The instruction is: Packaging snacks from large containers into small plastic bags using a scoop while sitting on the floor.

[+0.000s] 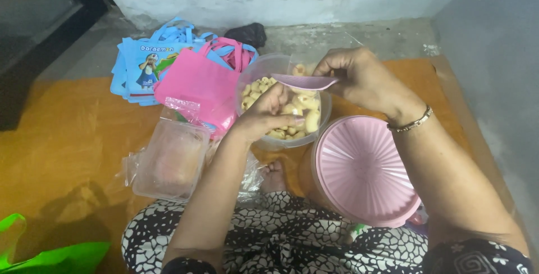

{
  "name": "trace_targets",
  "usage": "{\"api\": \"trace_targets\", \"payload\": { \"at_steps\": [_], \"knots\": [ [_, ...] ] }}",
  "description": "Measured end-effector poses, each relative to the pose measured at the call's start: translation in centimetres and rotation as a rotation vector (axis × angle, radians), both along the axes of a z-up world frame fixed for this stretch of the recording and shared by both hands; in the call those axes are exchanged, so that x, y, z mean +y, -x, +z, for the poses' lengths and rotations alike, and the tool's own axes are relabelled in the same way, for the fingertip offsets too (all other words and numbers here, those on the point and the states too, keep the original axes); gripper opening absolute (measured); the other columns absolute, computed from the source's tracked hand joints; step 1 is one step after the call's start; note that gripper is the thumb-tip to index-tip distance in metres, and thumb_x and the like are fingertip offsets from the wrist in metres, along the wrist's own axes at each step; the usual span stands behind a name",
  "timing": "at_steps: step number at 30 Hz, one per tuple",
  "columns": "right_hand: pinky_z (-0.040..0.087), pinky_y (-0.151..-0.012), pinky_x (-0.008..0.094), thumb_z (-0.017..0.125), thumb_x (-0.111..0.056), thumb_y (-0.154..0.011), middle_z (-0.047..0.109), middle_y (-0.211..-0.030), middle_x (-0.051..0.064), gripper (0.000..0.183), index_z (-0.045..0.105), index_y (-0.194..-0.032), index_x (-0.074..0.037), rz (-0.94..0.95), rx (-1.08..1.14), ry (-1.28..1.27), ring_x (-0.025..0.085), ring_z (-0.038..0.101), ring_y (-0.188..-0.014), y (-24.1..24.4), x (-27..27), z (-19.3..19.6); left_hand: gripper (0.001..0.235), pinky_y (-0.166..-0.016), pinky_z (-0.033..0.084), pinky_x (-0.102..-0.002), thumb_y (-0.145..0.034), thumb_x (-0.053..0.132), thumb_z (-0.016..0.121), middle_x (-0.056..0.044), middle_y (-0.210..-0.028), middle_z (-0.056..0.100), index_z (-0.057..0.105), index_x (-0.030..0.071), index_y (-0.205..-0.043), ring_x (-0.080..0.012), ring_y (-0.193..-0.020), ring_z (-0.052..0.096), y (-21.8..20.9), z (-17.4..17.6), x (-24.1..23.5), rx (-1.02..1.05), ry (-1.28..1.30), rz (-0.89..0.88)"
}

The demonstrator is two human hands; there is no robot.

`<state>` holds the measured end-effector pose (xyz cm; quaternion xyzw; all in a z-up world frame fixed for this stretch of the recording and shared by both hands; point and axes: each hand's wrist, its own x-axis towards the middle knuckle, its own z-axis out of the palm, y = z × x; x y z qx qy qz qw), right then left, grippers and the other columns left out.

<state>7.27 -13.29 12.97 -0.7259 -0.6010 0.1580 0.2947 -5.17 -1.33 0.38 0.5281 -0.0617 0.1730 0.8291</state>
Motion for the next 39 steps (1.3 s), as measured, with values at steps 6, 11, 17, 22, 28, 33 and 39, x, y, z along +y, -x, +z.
{"api": "trace_targets", "payload": {
  "at_steps": [6, 11, 17, 22, 28, 33, 39],
  "knots": [
    [0.044, -0.053, 0.029, 0.063, 0.002, -0.063, 0.057, -0.064, 0.009, 0.021, 0.065, -0.082, -0.005, 0.013, 0.071, 0.061, 0.018, 0.052, -0.057, 0.7, -0.2, 0.5, 0.067, -0.084, 0.043, -0.035, -0.055, -0.004, 0.078, -0.015, -0.104, 0.055, 0.044, -0.001, -0.113, -0.0215, -0.088, 0.055, -0.2, -1.7, -0.2, -0.040, -0.116, 0.019],
    [0.044, -0.053, 0.029, 0.064, 0.002, -0.064, 0.057, -0.064, 0.009, 0.018, 0.065, -0.081, -0.005, 0.025, 0.084, 0.073, 0.017, 0.053, -0.058, 0.6, -0.1, -0.3, 0.048, -0.053, 0.049, -0.021, -0.069, -0.004, 0.065, -0.019, -0.098, 0.055, 0.044, -0.007, -0.112, -0.0111, -0.056, 0.054, -0.9, -2.2, -0.9, 0.053, -0.023, 0.032],
    [0.042, -0.048, 0.027, 0.065, -0.001, -0.062, 0.058, -0.067, 0.007, 0.019, 0.065, -0.080, -0.007, -0.002, 0.046, 0.098, 0.017, 0.051, -0.052, 0.3, -0.4, -0.7, 0.057, -0.074, 0.048, -0.030, -0.059, 0.003, 0.078, -0.012, -0.099, 0.054, 0.049, -0.002, -0.107, -0.0196, -0.086, 0.055, 0.4, -0.4, -1.5, 0.031, -0.076, 0.125],
    [0.041, -0.045, 0.027, 0.069, -0.003, -0.058, 0.057, -0.067, 0.007, 0.021, 0.065, -0.078, -0.007, 0.012, 0.023, 0.069, 0.017, 0.050, -0.048, 0.7, -0.2, -0.1, 0.045, -0.084, 0.047, -0.033, -0.072, 0.003, 0.068, -0.012, -0.104, 0.053, 0.046, -0.001, -0.111, -0.0209, -0.096, 0.053, 0.5, -0.1, -1.5, 0.040, -0.078, 0.084],
    [0.043, -0.052, 0.031, 0.069, -0.006, -0.060, 0.062, -0.077, 0.011, 0.031, 0.065, -0.091, -0.008, 0.008, 0.022, 0.065, 0.024, 0.057, -0.059, 1.9, 0.1, 0.2, 0.044, -0.082, 0.048, -0.037, -0.072, -0.001, 0.066, -0.016, -0.105, 0.054, 0.047, -0.002, -0.112, -0.0267, -0.096, 0.055, 0.4, 0.7, -1.5, 0.024, -0.115, 0.065],
    [0.046, -0.061, 0.033, 0.072, -0.008, -0.059, 0.063, -0.080, 0.005, 0.029, 0.067, -0.087, -0.013, -0.044, -0.064, 0.120, 0.026, 0.061, -0.072, 1.9, 0.4, -0.8, 0.049, -0.089, 0.042, -0.043, -0.073, 0.003, 0.064, -0.026, -0.107, 0.052, 0.041, -0.007, -0.115, -0.0357, -0.100, 0.053, 0.6, -0.7, -1.0, 0.058, -0.131, 0.033],
    [0.047, -0.068, 0.040, 0.066, -0.011, -0.063, 0.066, -0.080, 0.005, 0.025, 0.068, -0.088, -0.017, -0.082, -0.152, 0.283, 0.029, 0.061, -0.083, 1.9, 1.1, -1.0, 0.033, -0.088, 0.043, -0.042, -0.082, 0.009, 0.055, -0.020, -0.105, 0.055, 0.050, -0.004, -0.112, -0.0285, -0.100, 0.052, 0.2, -2.1, 0.0, 0.012, -0.113, 0.098]
  ]
}}
